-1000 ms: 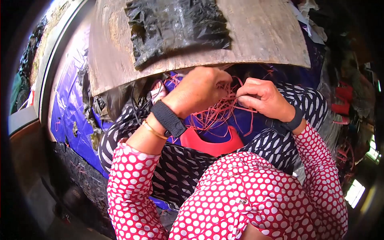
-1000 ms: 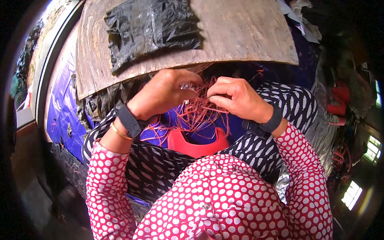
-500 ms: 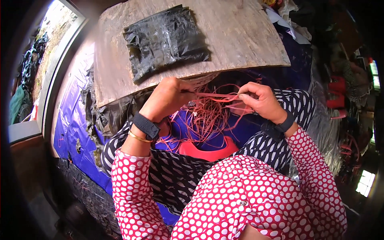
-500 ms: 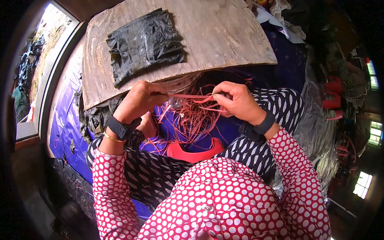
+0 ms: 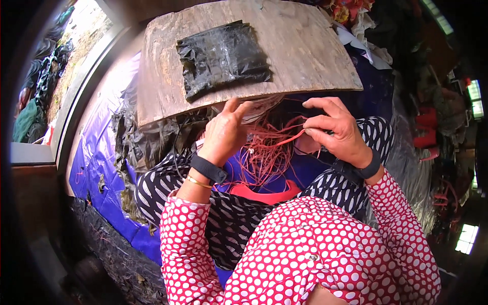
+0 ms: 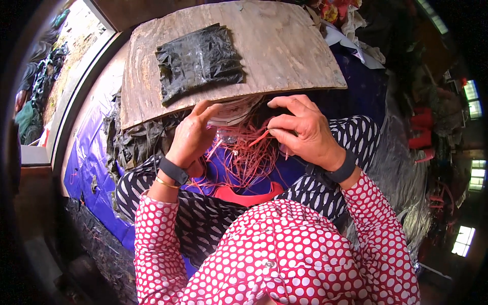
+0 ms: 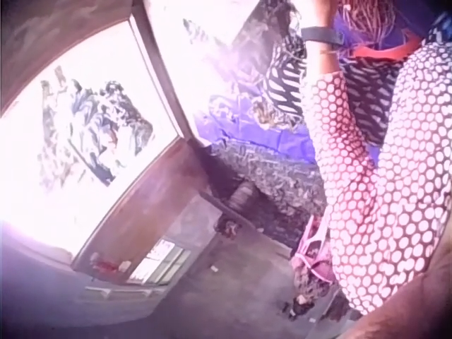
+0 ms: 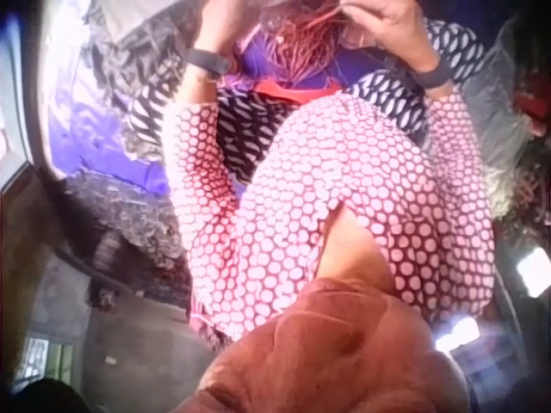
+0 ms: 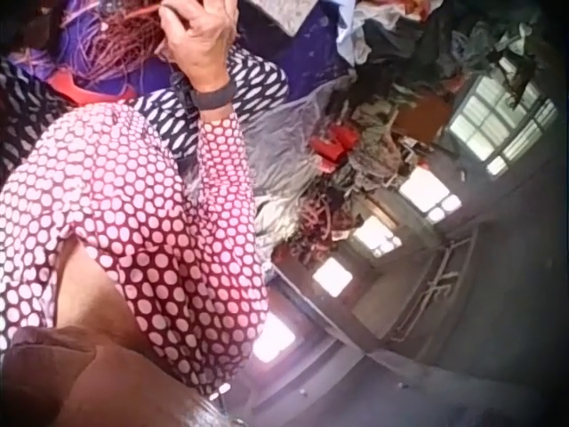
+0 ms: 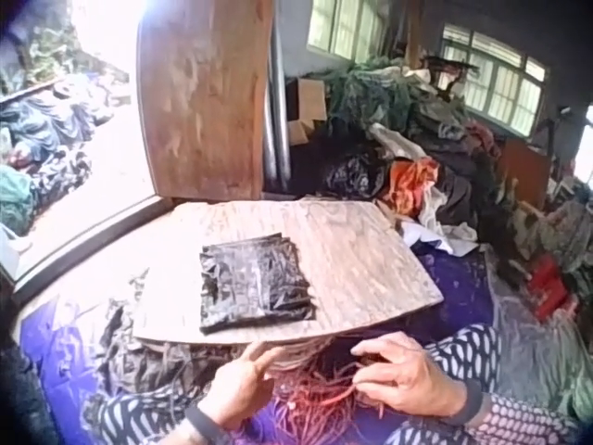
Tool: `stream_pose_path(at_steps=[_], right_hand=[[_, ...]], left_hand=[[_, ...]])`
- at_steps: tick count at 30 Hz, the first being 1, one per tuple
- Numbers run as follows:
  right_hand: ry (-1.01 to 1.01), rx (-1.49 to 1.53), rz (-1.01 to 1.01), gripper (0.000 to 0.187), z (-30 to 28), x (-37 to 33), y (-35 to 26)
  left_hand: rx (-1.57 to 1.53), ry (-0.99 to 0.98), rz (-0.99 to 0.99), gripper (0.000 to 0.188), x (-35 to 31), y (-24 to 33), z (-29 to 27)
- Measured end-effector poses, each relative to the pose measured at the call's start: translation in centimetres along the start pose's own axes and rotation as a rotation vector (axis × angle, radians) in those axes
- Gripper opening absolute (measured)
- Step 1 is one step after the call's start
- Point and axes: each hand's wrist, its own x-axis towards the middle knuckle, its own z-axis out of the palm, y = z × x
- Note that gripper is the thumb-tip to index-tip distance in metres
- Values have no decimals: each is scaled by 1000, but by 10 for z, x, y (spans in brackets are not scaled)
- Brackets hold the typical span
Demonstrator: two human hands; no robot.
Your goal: Folding and tying dried leaves with plastic strings.
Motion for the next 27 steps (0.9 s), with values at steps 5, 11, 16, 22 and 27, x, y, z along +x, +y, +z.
stream_pose_path(at_steps=[5, 11, 16, 22, 27], right_hand=[[57, 104, -36, 13, 3, 9, -7], [60, 806, 575, 9, 16, 23, 1], [-438, 747, 581, 19, 28, -11, 52], [-222, 441, 386, 50, 28, 2, 23], [-114, 718, 276, 48, 40, 43, -13]], left_hand=[[-1175, -373, -148, 38, 4, 43, -15], [-1152, -370, -327, 20, 5, 27, -25], [-948, -233, -438, 17, 11, -6, -62], [-814, -332, -272, 17, 8, 2, -44], [-798, -348, -129, 20, 9, 20, -44]])
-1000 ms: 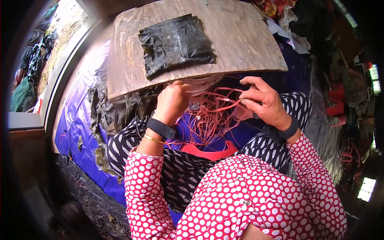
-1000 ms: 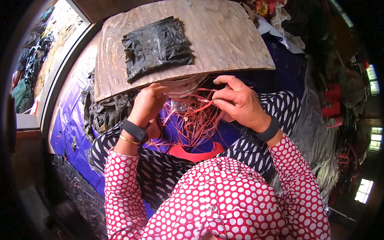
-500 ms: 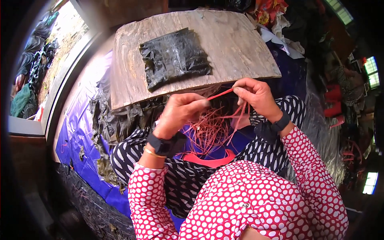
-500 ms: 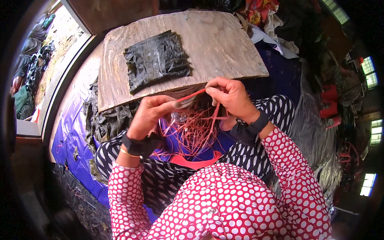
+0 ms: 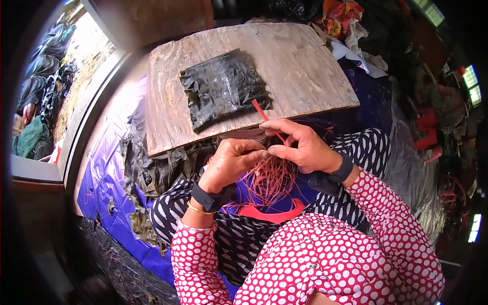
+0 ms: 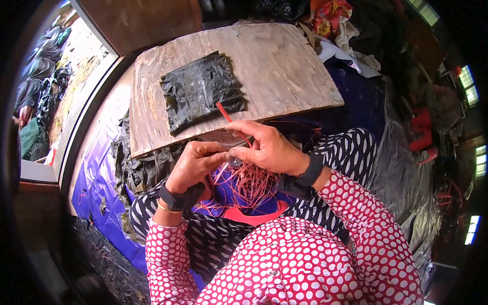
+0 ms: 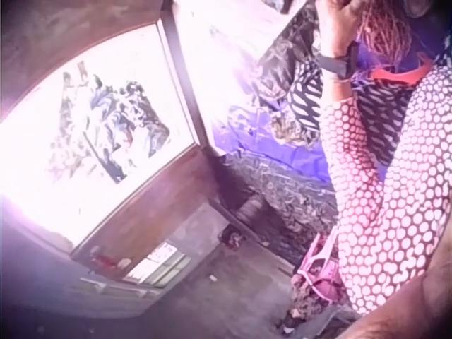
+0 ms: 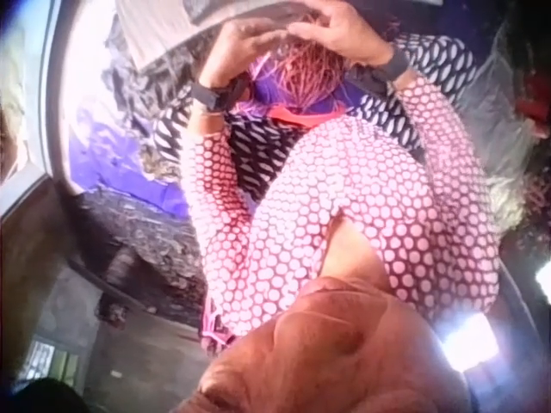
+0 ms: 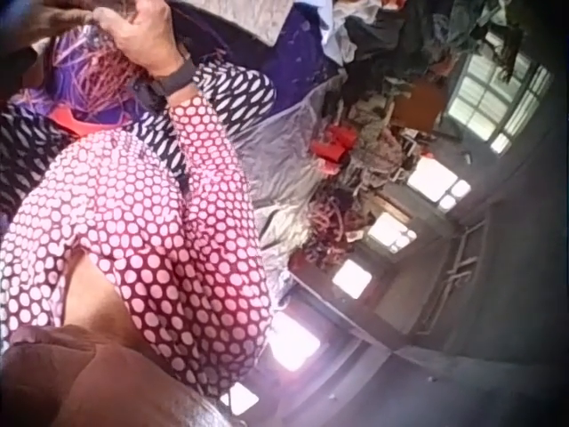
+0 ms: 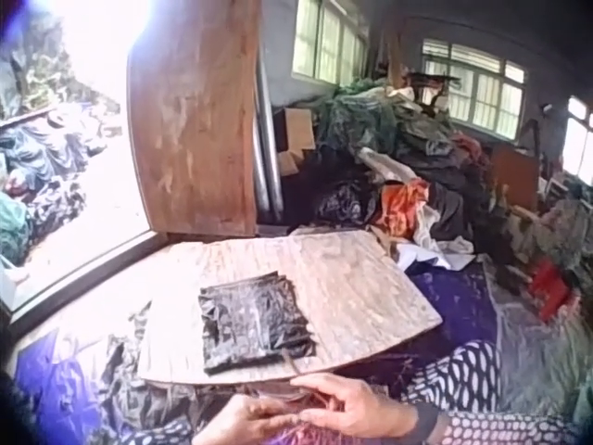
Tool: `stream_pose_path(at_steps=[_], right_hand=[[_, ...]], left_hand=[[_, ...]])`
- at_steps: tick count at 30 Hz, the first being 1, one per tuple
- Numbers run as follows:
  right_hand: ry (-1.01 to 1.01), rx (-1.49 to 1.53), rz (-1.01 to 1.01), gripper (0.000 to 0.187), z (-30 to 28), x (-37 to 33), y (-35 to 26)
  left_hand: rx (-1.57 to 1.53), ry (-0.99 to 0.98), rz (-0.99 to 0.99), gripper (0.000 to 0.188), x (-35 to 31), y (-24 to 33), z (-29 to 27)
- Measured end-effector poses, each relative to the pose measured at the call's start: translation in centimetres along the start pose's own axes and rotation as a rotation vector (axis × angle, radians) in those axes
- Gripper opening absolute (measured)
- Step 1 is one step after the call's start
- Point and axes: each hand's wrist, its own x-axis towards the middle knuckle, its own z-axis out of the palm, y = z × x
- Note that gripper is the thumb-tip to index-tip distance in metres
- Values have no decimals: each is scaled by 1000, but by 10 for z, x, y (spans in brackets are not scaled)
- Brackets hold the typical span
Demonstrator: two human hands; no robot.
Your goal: Folding and tying dried leaves with plastic strings.
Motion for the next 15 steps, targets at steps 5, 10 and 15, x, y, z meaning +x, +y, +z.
stream_pose_path(at_steps=[5, 10, 15], right_hand=[[195, -516, -209, 41, -2, -4, -17], [338, -614, -321, 45, -11, 2, -37], [-26, -147, -176, 31, 0, 36, 12]], left_hand=[[50, 76, -76, 23, 0, -11, -13], [-109, 44, -244, 19, 13, 0, -33], [-250, -11, -269, 20, 23, 12, -38]])
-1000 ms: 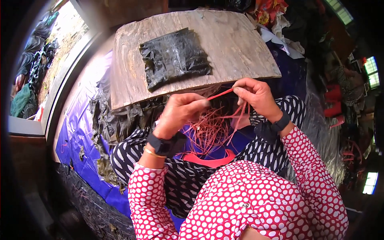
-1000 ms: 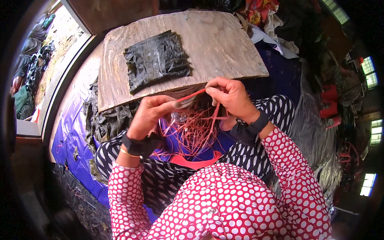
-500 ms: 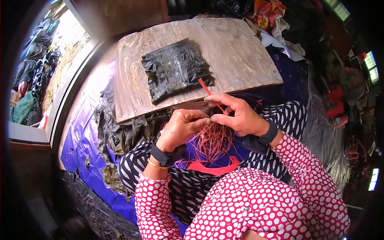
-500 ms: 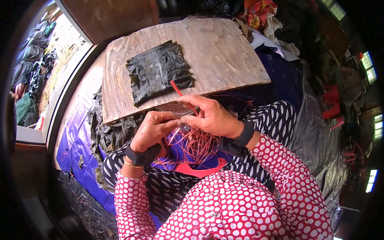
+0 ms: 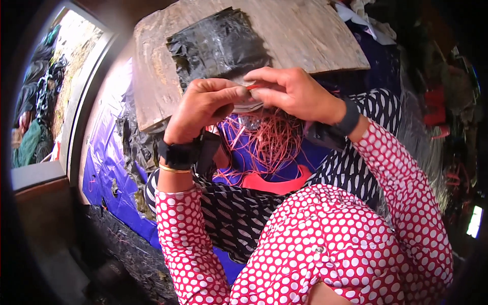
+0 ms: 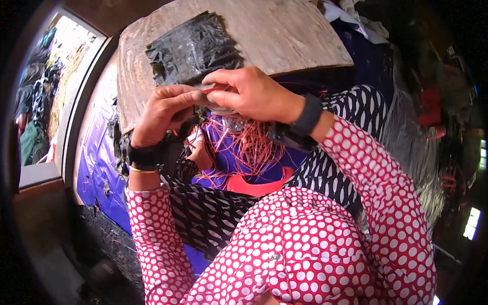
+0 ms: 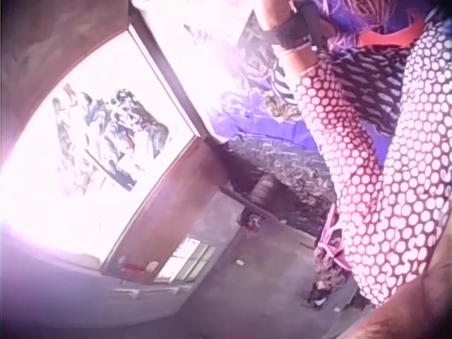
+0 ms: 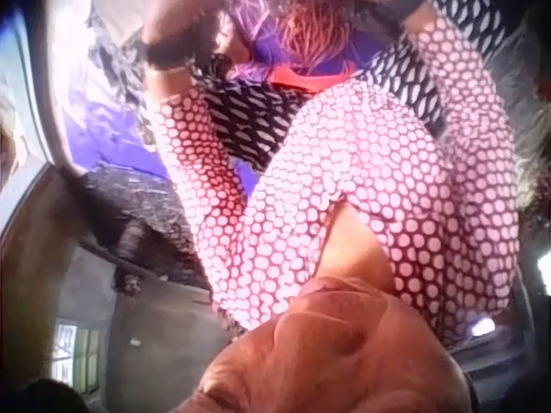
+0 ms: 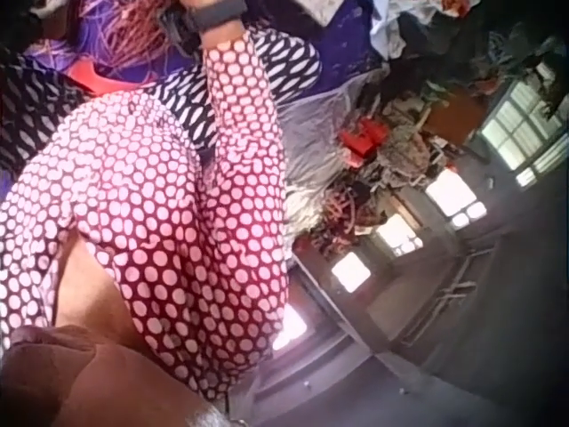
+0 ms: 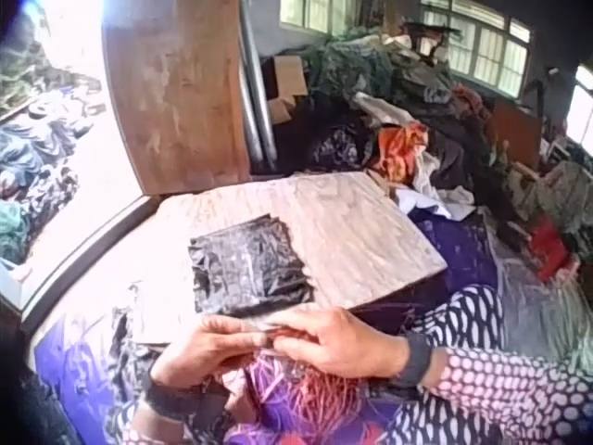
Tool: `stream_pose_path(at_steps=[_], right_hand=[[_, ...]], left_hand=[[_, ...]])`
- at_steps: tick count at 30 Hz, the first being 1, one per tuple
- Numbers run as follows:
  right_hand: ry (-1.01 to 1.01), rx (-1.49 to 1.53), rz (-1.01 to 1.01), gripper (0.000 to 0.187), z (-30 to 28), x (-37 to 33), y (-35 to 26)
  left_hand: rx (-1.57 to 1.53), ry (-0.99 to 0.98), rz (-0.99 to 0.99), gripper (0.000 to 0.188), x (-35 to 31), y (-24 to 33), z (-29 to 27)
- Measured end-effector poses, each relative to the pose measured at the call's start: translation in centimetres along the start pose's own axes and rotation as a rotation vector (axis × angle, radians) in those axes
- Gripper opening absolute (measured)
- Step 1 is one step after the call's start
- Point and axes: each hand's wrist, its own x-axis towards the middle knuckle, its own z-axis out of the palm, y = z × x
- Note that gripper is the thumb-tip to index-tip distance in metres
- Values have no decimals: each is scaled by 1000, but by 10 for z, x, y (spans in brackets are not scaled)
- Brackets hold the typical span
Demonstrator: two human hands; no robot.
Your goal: Folding and tying dried leaves with plastic strings.
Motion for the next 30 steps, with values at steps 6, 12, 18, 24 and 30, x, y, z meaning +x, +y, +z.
stream_pose_path(at_steps=[6, 12, 18, 24, 30], right_hand=[[-13, 254, 323, 13, -24, -1, 13], [-7, 127, 559, 17, -80, -11, 65], [-29, 122, 720, 19, -102, -6, 100], [10, 62, 758, 19, -107, 1, 113], [6, -71, 734, 23, -105, 11, 111]], left_hand=[[63, 42, -83, 20, -2, -9, -14], [159, 266, -146, 19, -18, -29, -60], [164, 370, -304, 18, -25, -42, -77], [315, 477, -416, 19, -16, -50, -85], [457, 533, -421, 21, -9, -31, -82]])
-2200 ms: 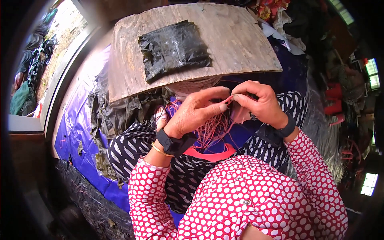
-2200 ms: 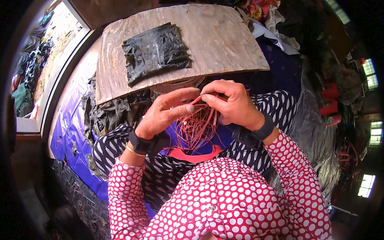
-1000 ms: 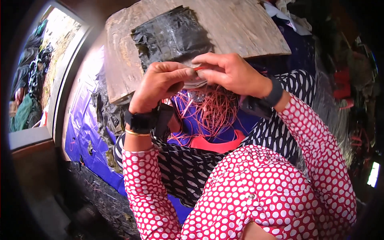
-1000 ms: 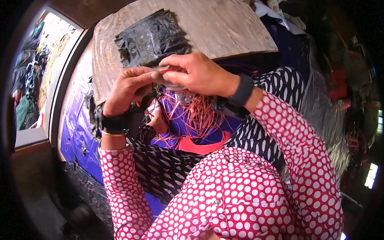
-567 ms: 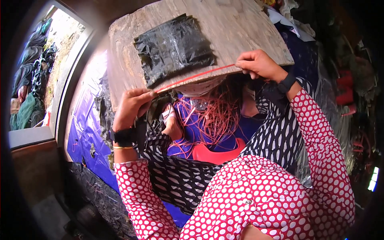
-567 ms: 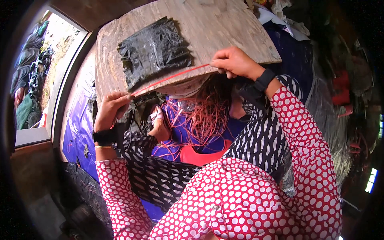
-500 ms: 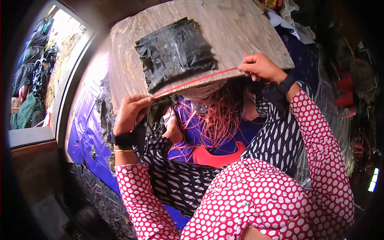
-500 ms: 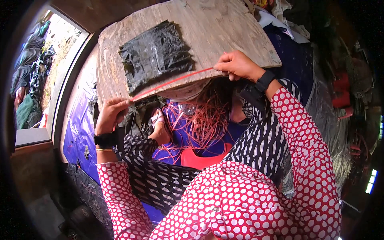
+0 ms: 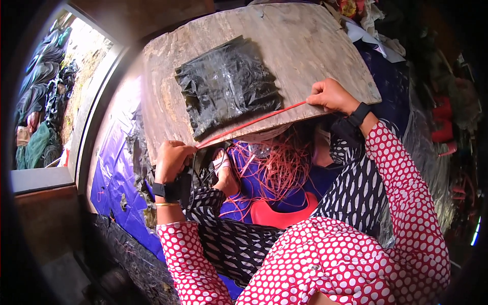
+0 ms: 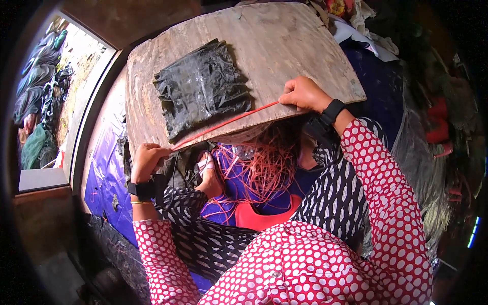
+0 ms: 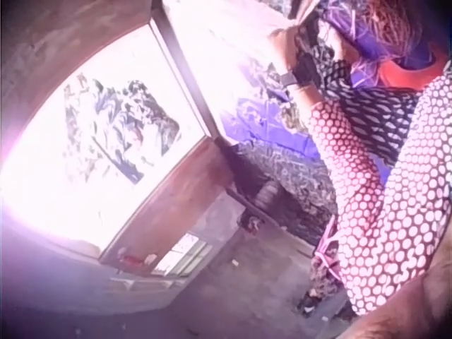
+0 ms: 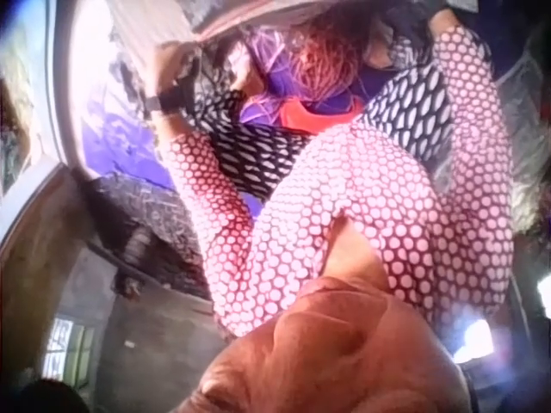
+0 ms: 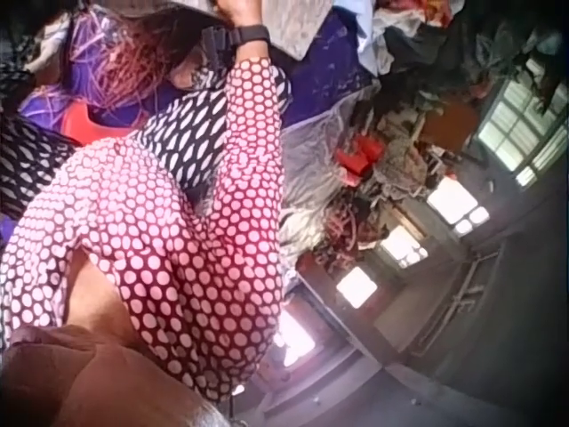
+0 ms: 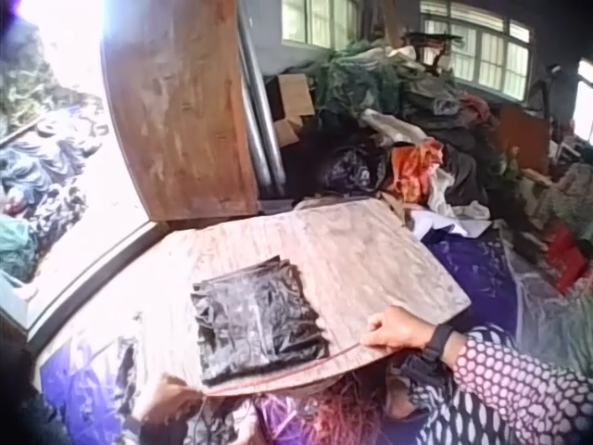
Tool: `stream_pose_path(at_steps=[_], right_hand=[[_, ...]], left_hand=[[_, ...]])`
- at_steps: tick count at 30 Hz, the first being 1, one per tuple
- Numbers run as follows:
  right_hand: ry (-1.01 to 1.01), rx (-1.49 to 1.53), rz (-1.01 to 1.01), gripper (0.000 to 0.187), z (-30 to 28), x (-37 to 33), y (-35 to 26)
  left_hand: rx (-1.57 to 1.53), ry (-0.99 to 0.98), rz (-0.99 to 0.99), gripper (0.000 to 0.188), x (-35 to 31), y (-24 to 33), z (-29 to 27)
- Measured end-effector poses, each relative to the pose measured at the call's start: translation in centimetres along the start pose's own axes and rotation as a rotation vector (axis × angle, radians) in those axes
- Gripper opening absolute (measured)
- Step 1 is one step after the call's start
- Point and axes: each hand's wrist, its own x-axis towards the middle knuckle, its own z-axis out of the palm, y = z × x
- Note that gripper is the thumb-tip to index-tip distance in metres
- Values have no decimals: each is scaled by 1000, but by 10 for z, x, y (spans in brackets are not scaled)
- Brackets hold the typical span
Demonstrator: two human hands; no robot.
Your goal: Folding and tying dried leaves with plastic strings.
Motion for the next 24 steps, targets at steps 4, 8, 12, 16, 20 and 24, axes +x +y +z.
stream_pose_path(at_steps=[4, 8, 12, 16, 20, 24], right_hand=[[24, 32, -28, 21, 2, 9, -4], [16, 95, 38, 18, 2, 15, -15], [11, 112, 49, 18, 0, 21, -19], [23, 128, 44, 18, -2, 25, -23], [14, 151, 58, 17, -9, 32, -26], [-89, 63, 8, 18, -12, 31, -29]], left_hand=[[29, -1, 84, 24, 9, -6, -5], [50, -6, 133, 24, 14, -10, -10], [68, 97, 111, 22, 16, -10, -14], [66, 295, 78, 23, 13, 3, -12], [34, 258, 30, 19, 24, 3, -15], [71, 5, 407, 20, 42, -37, -30]])
